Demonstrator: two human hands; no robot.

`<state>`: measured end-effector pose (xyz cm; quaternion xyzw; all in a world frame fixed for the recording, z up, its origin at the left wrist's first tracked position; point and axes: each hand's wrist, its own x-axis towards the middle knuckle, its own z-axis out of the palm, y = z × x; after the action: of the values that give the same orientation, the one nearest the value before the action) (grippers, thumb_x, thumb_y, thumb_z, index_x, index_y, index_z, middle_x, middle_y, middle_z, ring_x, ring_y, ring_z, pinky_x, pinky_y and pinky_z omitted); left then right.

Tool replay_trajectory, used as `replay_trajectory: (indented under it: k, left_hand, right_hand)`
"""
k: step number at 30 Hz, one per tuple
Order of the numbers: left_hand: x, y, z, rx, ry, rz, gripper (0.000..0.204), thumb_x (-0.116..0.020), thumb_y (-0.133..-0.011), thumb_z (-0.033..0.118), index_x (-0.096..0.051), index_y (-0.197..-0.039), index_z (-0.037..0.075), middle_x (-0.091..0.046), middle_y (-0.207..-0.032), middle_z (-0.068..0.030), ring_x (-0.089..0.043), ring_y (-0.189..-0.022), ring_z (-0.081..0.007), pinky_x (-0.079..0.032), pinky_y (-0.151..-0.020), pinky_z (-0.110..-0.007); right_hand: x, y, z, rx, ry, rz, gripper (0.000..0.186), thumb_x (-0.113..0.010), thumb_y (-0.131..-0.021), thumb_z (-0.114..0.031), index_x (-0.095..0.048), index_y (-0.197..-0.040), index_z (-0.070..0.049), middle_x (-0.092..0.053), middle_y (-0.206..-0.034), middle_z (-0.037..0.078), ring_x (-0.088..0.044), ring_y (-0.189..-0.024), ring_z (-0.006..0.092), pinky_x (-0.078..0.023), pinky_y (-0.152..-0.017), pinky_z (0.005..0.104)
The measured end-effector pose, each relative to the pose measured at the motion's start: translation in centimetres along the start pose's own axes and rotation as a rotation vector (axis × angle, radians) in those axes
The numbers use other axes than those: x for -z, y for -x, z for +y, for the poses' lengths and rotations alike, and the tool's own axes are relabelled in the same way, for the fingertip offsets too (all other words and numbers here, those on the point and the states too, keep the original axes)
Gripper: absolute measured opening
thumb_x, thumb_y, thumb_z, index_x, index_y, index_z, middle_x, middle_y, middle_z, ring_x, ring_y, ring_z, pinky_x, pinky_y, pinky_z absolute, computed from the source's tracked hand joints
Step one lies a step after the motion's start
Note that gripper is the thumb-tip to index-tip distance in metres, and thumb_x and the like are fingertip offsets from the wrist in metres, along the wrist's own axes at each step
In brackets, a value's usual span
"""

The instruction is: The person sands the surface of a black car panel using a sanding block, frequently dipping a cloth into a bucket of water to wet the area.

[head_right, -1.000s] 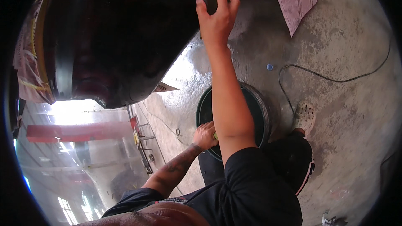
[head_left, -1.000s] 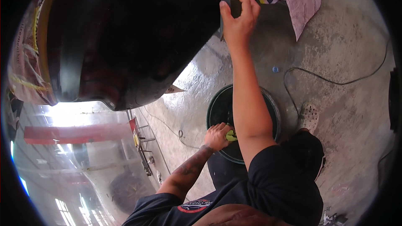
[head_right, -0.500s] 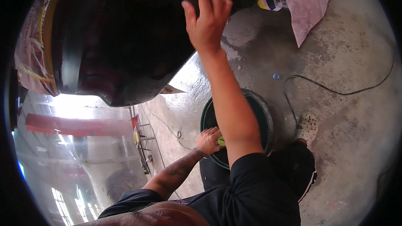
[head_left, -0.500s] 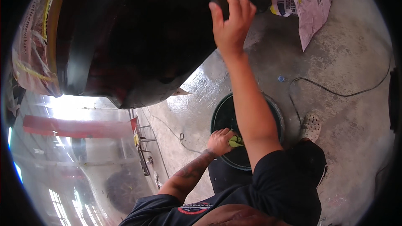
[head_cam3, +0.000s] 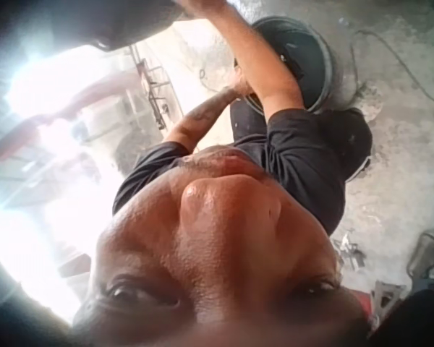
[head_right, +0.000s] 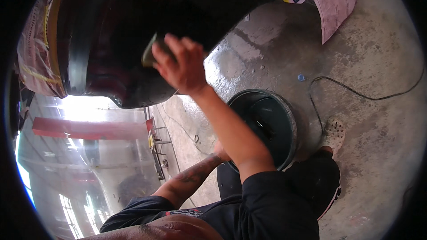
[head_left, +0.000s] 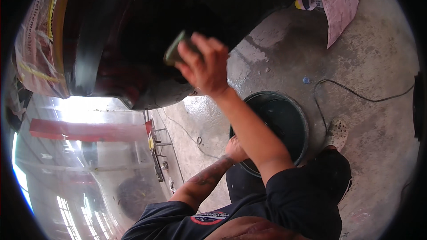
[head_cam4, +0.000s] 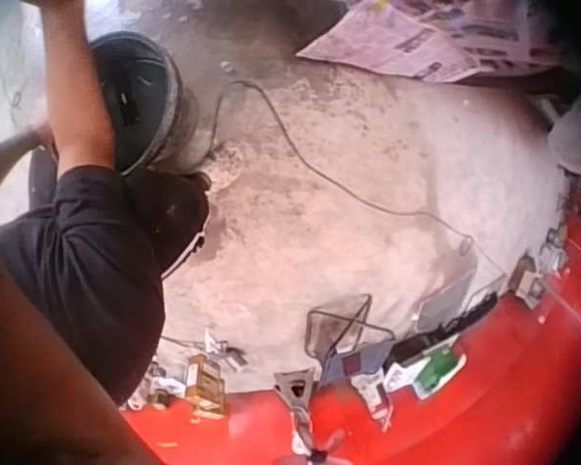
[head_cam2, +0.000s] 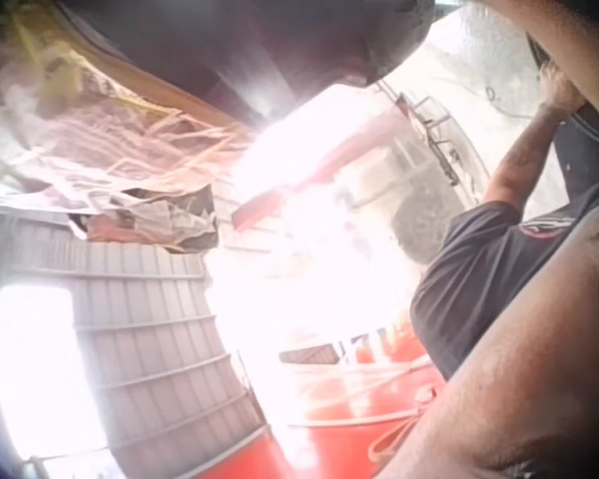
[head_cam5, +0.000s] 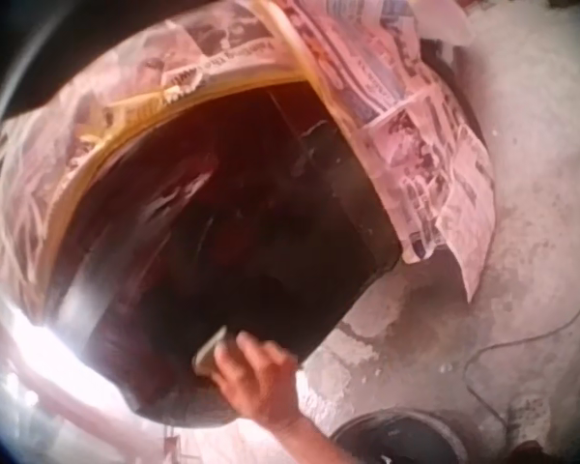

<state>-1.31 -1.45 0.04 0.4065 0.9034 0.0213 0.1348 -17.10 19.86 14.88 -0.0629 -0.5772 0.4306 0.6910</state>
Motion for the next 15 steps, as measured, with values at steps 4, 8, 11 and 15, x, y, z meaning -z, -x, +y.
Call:
replay_trajectory:
  k: [4, 8, 11, 15]
  left_hand:
    - [2.5, -1.8, 2.5, 0.027, 0.039, -0.075, 0.049, -0.080, -0.071, 0.026, -0.068, -0.118, 0.014, -0.067, -0.113, -0.0089, -0.065, -0.108, -0.0301, -0.051, -0.093, -0.043]
    - [2.1, -2.4, 2.2, 0.029, -0.016, -0.157, 0.049, -0.080, -0.070, 0.028, -0.070, -0.115, 0.015, -0.068, -0.113, -0.0086, -0.065, -0.107, -0.0296, -0.051, -0.092, -0.043]
    - [0.5, -0.1, 0.3, 0.001, 0.000, 0.025, 0.044, -0.079, -0.069, 0.035, -0.073, -0.107, 0.013, -0.070, -0.109, -0.0103, -0.065, -0.108, -0.0306, -0.051, -0.093, -0.045]
    - [0.3, -0.3, 0.1, -0.090, -0.064, 0.053, 0.045, -0.081, -0.069, 0.033, -0.071, -0.110, 0.013, -0.068, -0.110, -0.0093, -0.066, -0.107, -0.0306, -0.051, -0.092, -0.045]
  right_hand:
    - [1.4, -12.4, 8.2, -0.073, 0.304, 0.198, 0.049, -0.083, -0.082, -0.035, -0.067, -0.126, -0.019, -0.057, -0.125, 0.009, -0.052, -0.112, 0.0338, -0.042, -0.094, 0.0504]
    - [1.7, -12.3, 8.2, 0.021, 0.255, 0.263, 0.049, -0.085, -0.081, -0.033, -0.068, -0.124, -0.017, -0.055, -0.124, 0.009, -0.051, -0.111, 0.0346, -0.042, -0.094, 0.0516]
    - [0.2, -5.3, -0.7, -0.199, 0.081, 0.067, 0.069, -0.086, -0.080, -0.024, -0.060, -0.143, -0.017, -0.048, -0.144, 0.017, -0.043, -0.125, 0.0344, -0.037, -0.106, 0.0459]
    - [1.1, -5.4, 1.1, -0.078, 0.039, 0.063, 0.063, -0.084, -0.080, -0.024, -0.063, -0.139, -0.018, -0.051, -0.141, 0.015, -0.048, -0.119, 0.0345, -0.039, -0.103, 0.0460]
